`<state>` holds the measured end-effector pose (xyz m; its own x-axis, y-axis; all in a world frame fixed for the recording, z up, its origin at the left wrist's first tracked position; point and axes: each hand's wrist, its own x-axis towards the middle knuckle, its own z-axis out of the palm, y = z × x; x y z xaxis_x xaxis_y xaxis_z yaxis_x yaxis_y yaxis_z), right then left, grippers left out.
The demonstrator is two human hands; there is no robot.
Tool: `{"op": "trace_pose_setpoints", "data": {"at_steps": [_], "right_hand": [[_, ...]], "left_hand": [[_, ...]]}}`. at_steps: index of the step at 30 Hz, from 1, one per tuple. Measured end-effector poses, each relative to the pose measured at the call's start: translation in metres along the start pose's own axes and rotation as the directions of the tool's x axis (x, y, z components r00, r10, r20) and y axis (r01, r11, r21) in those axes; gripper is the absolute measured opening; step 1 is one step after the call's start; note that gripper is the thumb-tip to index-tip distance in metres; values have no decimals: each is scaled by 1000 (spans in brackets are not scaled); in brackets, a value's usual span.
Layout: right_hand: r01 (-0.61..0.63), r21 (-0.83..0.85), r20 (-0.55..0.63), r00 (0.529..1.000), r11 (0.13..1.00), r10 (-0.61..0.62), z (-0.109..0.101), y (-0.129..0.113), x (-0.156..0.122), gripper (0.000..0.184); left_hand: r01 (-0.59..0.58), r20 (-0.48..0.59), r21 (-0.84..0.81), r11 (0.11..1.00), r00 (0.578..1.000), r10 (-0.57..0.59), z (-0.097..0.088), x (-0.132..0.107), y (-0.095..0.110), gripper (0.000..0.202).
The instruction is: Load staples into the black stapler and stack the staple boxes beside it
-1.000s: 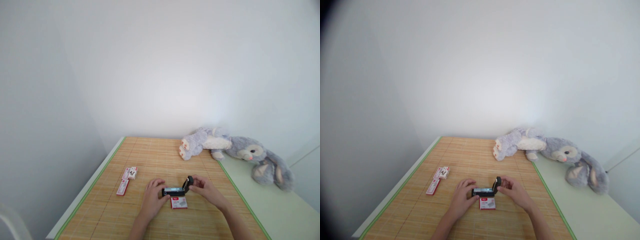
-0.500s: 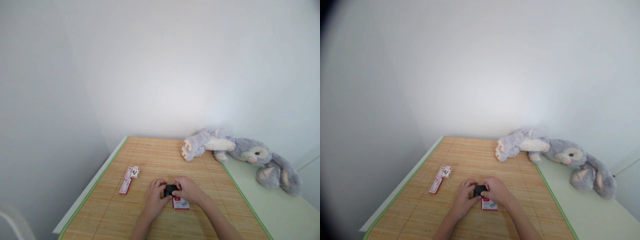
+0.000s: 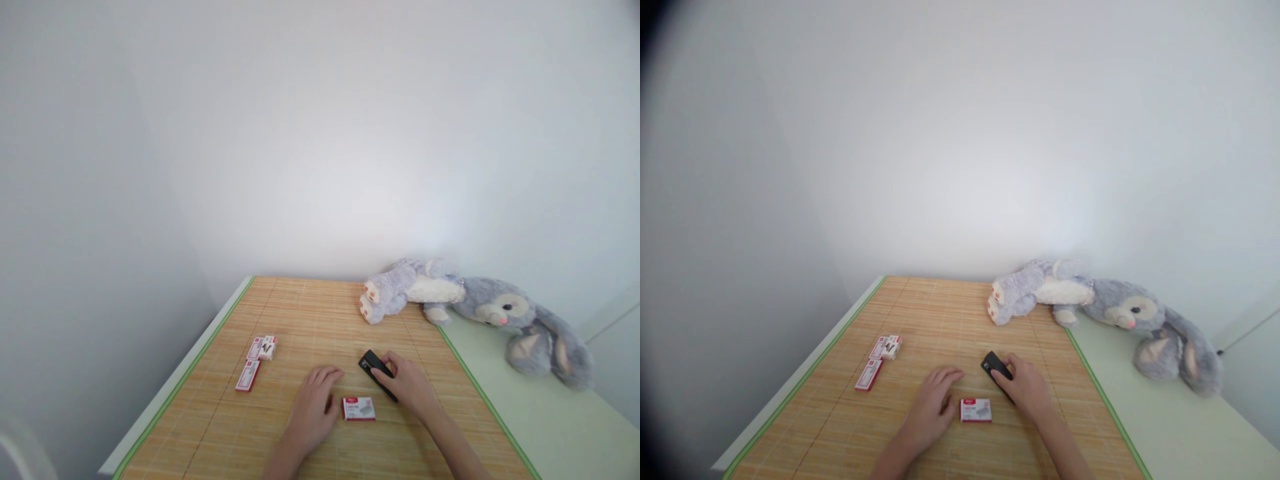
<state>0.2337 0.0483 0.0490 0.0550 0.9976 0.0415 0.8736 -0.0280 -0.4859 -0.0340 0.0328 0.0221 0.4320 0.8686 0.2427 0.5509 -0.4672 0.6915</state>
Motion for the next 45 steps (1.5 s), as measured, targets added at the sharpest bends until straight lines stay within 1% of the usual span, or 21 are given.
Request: {"op": "trace_pose_setpoints", "data": {"at_steps": [2,4,6,8,10,13,17,19,21,23,26,28,30,33,36,39,42,45], "right_hand": [[-29,39,-66,997,999,31,5,14,-4,38],[-47,78,-131,990,996,57,12,22,-7,43],[-75,127,-186,978,989,98,21,26,-9,46],[-92,209,-209,968,974,136,28,27,-11,47],[-97,320,-172,972,942,159,34,26,-14,51],[-124,470,-72,982,874,177,40,24,-18,57],[-178,559,1,977,810,214,44,22,-22,63],[-184,605,29,977,775,209,46,22,-24,65],[-173,643,46,981,746,188,46,22,-26,66],[-158,678,64,986,718,156,45,22,-29,65],[-148,736,97,989,660,115,44,21,-36,67],[-153,766,117,988,624,98,44,20,-40,68],[-151,784,127,988,602,84,47,16,-44,68],[-154,802,139,988,576,70,57,3,-47,68],[-141,812,135,989,566,53,69,-17,-47,70],[-94,822,97,995,562,23,77,-34,-47,68],[-71,817,75,997,572,16,82,-41,-47,68],[-84,798,78,996,597,36,82,-40,-48,68]], "left_hand": [[-35,57,-10,999,998,36,3,-2,13,62],[-55,103,-12,998,993,56,7,-5,26,65],[-58,138,-5,998,989,58,13,-8,35,69],[-50,170,8,999,984,47,18,-11,40,72],[-31,193,16,999,981,27,24,-13,41,73],[-6,190,11,1000,982,4,30,-10,42,79],[-29,166,-27,999,986,33,34,1,49,90],[-40,176,-56,998,983,50,36,6,50,90],[-27,165,-82,996,985,41,36,8,46,82],[22,124,-94,995,992,-10,32,7,34,76],[118,66,-98,988,992,-112,17,1,7,78],[151,56,-112,982,988,-146,4,-3,-9,82],[163,67,-122,979,985,-156,-7,-6,-19,84],[159,85,-108,981,985,-151,-12,-7,-21,86],[138,89,-78,987,987,-131,-7,-6,-17,88],[123,98,-66,990,988,-116,-2,-7,-14,88],[117,95,-67,991,989,-110,-1,-9,-14,88],[104,92,-69,992,991,-98,-1,-9,-14,88]]}}
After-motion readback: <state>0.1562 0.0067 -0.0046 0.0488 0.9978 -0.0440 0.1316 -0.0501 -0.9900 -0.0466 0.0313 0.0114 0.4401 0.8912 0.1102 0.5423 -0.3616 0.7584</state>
